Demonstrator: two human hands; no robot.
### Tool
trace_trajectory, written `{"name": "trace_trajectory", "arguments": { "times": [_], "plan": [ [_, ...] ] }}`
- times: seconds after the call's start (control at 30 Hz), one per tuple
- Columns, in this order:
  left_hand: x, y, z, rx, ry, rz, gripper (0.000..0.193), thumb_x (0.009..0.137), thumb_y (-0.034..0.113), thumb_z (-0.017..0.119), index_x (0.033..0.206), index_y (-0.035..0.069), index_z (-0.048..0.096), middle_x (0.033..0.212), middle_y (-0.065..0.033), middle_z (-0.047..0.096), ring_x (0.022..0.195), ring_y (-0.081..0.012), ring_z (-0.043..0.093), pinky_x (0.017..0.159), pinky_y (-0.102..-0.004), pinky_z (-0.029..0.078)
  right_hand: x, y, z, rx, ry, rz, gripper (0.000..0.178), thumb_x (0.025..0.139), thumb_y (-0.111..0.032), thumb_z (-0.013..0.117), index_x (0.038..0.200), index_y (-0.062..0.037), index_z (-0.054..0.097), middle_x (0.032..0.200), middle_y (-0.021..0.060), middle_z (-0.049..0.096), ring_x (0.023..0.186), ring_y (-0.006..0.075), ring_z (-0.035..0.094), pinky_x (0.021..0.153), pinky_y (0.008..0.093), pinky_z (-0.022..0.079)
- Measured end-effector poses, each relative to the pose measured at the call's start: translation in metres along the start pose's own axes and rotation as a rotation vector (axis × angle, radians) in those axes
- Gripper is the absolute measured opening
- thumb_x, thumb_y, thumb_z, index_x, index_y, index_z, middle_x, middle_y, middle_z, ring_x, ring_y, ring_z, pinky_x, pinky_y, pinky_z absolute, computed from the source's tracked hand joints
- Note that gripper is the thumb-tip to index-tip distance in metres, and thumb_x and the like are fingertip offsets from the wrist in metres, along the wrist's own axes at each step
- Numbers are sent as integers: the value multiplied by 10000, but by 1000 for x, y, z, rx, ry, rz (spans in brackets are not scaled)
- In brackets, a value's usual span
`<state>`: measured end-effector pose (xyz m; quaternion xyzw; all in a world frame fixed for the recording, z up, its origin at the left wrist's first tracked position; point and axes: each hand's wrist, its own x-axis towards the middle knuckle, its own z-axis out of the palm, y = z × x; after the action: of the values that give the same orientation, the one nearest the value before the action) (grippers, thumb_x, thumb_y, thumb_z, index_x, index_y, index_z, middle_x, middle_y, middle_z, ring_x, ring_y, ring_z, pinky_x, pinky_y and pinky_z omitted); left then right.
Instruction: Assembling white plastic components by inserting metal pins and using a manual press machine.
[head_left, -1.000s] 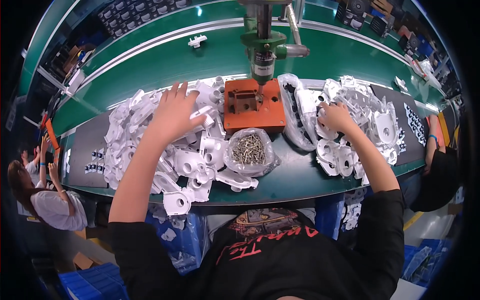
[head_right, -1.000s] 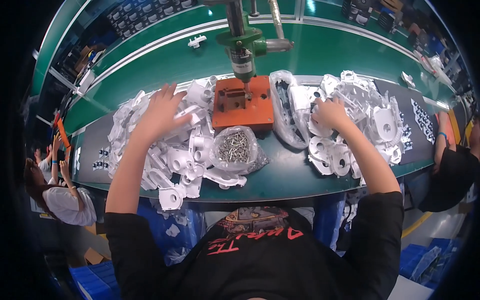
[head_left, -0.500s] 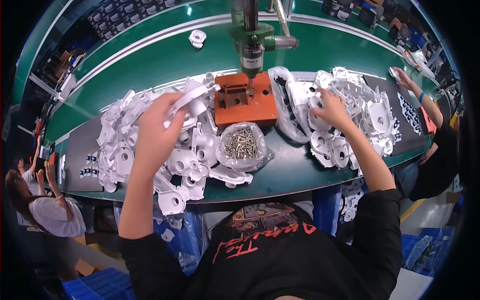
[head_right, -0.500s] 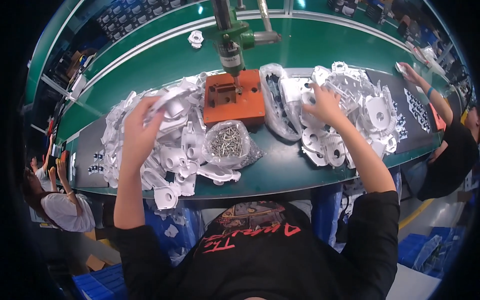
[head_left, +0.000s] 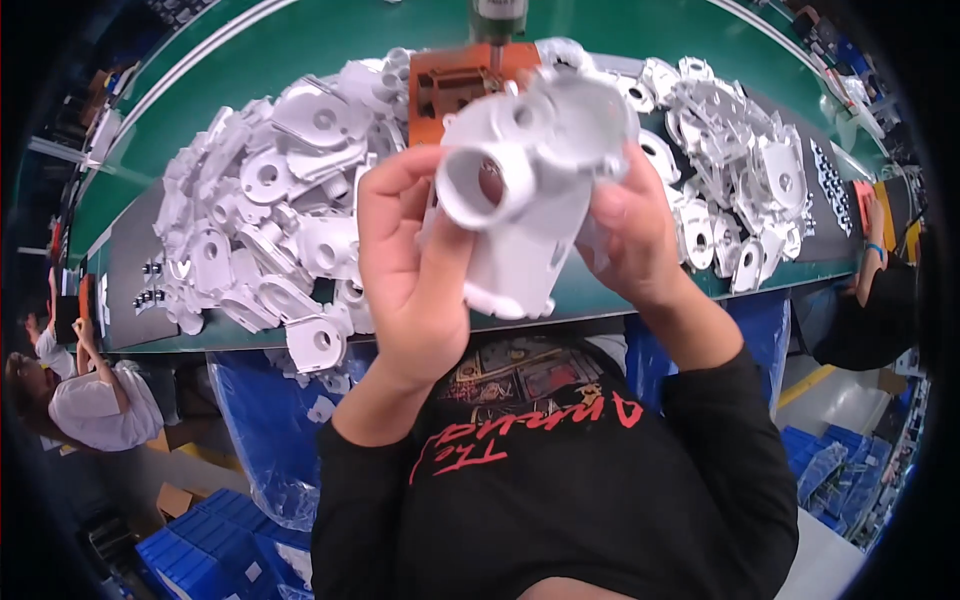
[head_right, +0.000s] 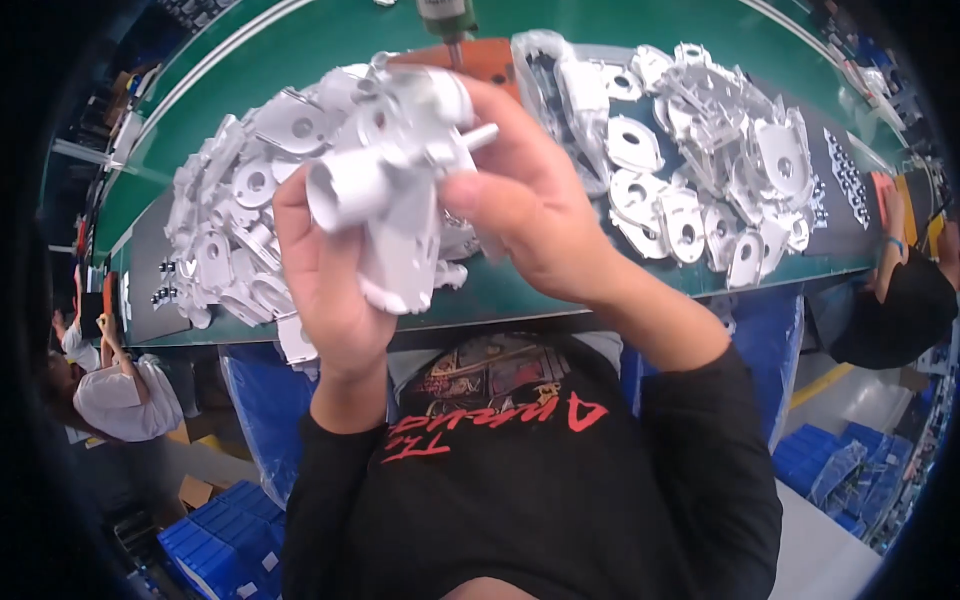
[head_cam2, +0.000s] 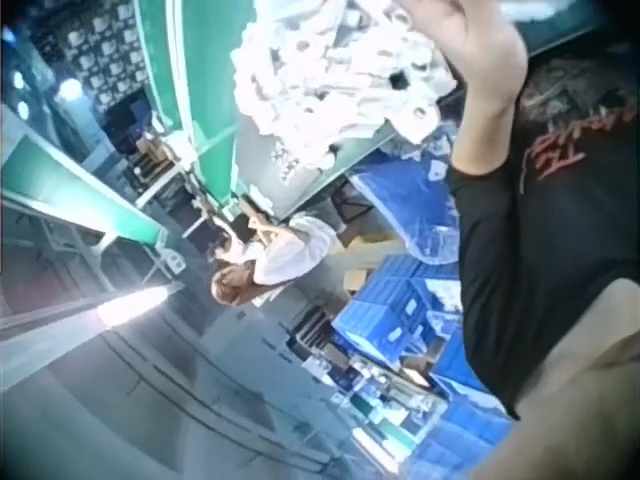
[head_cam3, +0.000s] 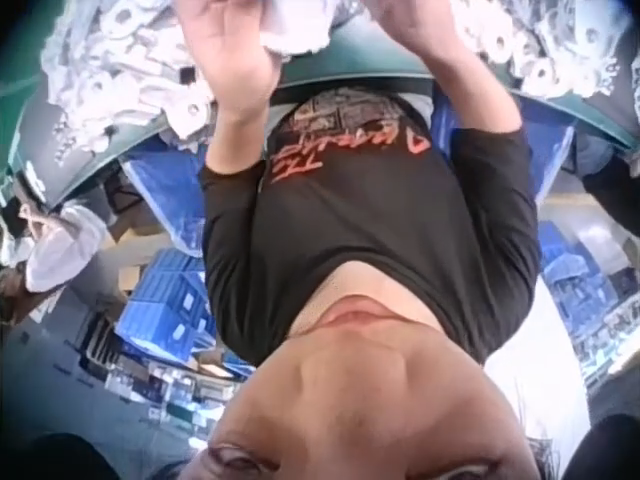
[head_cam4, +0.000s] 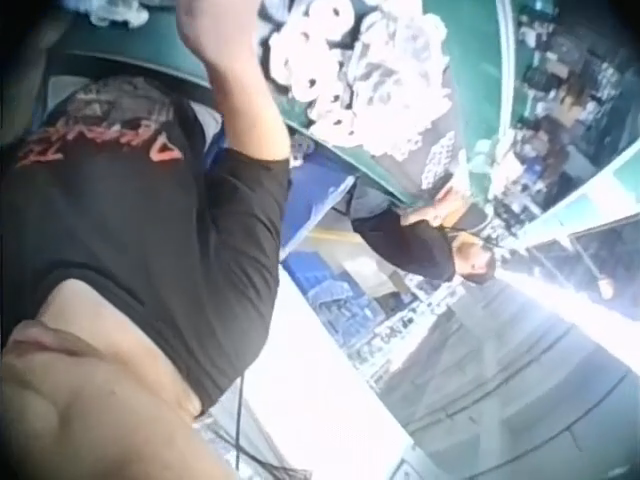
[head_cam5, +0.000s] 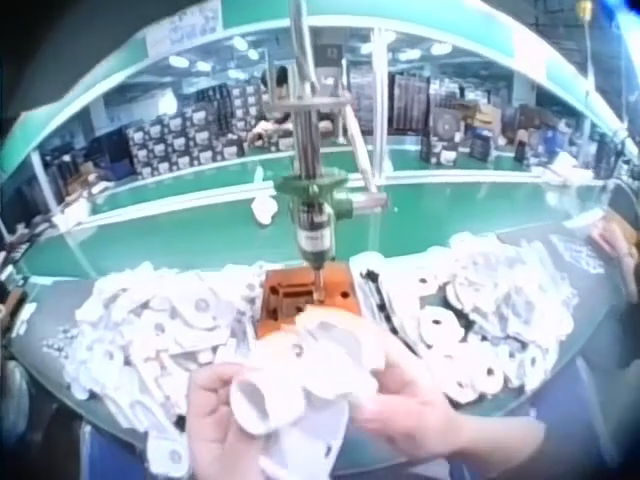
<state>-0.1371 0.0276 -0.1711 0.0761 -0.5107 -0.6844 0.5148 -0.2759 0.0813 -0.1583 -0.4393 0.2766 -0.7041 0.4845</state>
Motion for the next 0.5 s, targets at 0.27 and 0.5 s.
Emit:
{"name": "trace_trajectory", "arguments": {
  "times": [0.27,0.5],
  "plan": [
    [-20,-29,-6,466,0,72,403,810,80,569,1167,-15,408,1143,-146,436,1075,-207,414,925,-319,346,-15,36,3,0,82,-44,630,836,-208,556,1353,-9,256,1246,130,432,1137,197,439,962,321,341],
    [-18,-21,-8,645,36,33,347,801,244,675,1019,3,552,1021,-128,480,857,-183,483,732,-277,405,-27,30,7,-102,74,4,744,776,-153,666,1361,-86,211,1194,115,418,1073,186,469,896,336,401]
  ]
}}
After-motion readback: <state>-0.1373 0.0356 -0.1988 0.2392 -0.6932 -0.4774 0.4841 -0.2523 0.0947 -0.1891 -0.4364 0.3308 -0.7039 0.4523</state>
